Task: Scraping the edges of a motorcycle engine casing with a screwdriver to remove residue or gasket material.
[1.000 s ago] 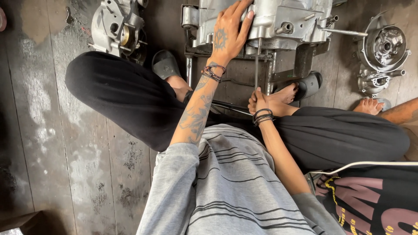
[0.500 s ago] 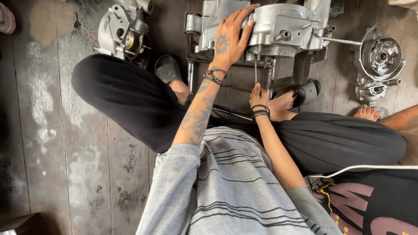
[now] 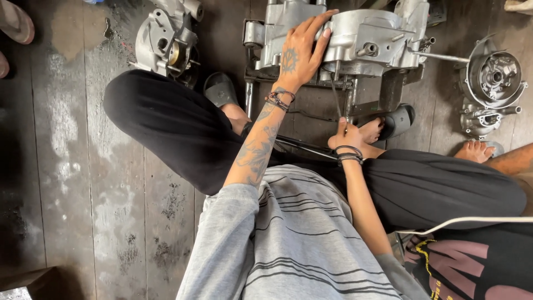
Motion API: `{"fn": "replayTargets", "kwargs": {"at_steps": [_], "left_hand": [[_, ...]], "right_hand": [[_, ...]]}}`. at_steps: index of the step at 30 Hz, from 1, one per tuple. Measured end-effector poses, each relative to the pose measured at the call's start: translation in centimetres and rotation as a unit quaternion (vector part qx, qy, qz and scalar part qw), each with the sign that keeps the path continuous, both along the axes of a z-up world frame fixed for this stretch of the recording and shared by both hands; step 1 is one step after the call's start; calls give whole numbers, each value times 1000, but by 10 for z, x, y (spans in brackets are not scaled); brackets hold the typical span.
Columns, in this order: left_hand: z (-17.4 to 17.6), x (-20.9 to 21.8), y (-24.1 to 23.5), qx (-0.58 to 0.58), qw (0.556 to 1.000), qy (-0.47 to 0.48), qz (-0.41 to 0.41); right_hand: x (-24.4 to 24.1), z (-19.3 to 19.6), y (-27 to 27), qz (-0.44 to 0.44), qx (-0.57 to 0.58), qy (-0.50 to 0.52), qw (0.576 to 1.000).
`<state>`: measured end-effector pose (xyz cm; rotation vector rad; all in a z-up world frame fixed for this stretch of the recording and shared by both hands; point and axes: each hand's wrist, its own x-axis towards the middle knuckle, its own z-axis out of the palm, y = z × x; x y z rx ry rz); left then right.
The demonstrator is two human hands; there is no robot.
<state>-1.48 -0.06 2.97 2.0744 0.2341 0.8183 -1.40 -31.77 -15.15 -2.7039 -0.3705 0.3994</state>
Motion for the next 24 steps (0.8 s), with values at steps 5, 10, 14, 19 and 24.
{"fn": "replayTargets", "kwargs": {"at_steps": [5, 10, 14, 19, 24], "left_hand": [[-7, 3, -3, 9, 1000, -18, 6], [-1, 4, 0, 13, 1000, -15, 6], [3, 3, -1, -1, 1000, 1, 10], [3, 5, 0, -9, 1000, 4, 5], [5, 1, 0, 4, 1000, -10, 7]], "right_hand": [[-19, 61, 13, -29, -36, 18, 999], [-8, 55, 46, -40, 5, 60, 997], [3, 46, 41, -1, 97, 54, 994], [-4, 55, 11, 1, 23, 101, 995], [-9, 54, -12, 100, 51, 1, 994]]}}
